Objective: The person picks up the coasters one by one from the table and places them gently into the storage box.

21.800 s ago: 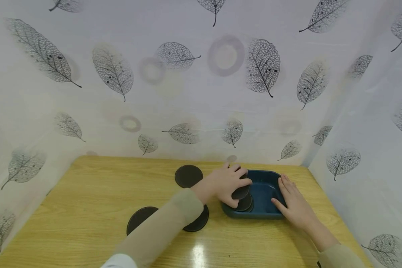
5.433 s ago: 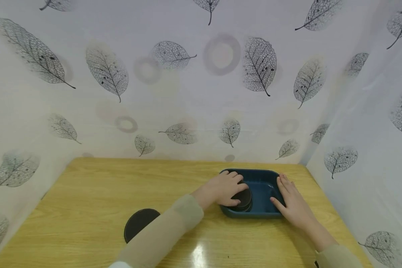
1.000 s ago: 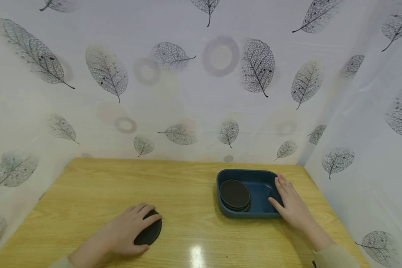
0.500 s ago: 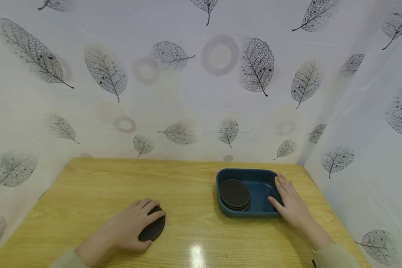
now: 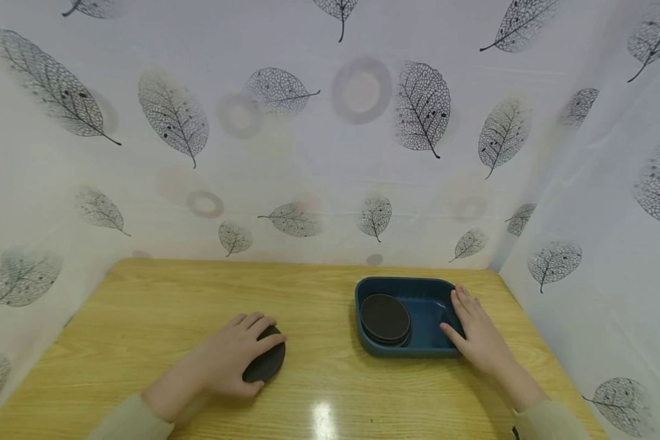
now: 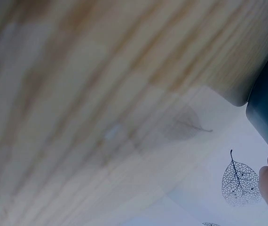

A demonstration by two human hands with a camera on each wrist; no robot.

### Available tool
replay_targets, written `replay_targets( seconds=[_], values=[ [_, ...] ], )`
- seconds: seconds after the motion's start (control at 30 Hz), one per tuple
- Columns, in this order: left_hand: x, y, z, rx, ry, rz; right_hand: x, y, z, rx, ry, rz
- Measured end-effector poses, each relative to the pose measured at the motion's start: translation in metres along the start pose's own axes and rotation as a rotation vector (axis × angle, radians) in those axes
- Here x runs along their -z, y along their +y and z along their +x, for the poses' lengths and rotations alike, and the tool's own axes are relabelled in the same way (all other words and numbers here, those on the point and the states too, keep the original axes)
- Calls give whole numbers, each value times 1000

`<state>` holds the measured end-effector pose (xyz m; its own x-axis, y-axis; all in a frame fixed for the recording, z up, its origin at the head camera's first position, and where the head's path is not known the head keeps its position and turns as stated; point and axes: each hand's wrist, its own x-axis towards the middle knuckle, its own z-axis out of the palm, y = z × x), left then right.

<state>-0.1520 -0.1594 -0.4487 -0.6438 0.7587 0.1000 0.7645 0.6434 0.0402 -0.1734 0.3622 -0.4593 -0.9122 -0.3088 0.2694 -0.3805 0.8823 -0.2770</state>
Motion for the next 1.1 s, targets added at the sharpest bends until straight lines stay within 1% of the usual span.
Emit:
replay_targets(
  seconds=[0.23, 0.5, 0.73, 1.0, 1.1],
  values=[
    [6, 3, 20, -32, 6, 18, 0, 0, 0, 3, 6, -6],
    [16, 7, 45, -35, -27, -7, 0, 0, 0, 3, 2, -3],
    [22, 14, 70, -79, 3, 21, 1, 0, 0, 10, 13, -9],
    [27, 23, 100, -136, -2, 70, 0, 2, 0, -3, 7, -16],
    [28, 27, 112, -167, 11, 90, -1, 2, 0, -2, 8, -16]
  ],
)
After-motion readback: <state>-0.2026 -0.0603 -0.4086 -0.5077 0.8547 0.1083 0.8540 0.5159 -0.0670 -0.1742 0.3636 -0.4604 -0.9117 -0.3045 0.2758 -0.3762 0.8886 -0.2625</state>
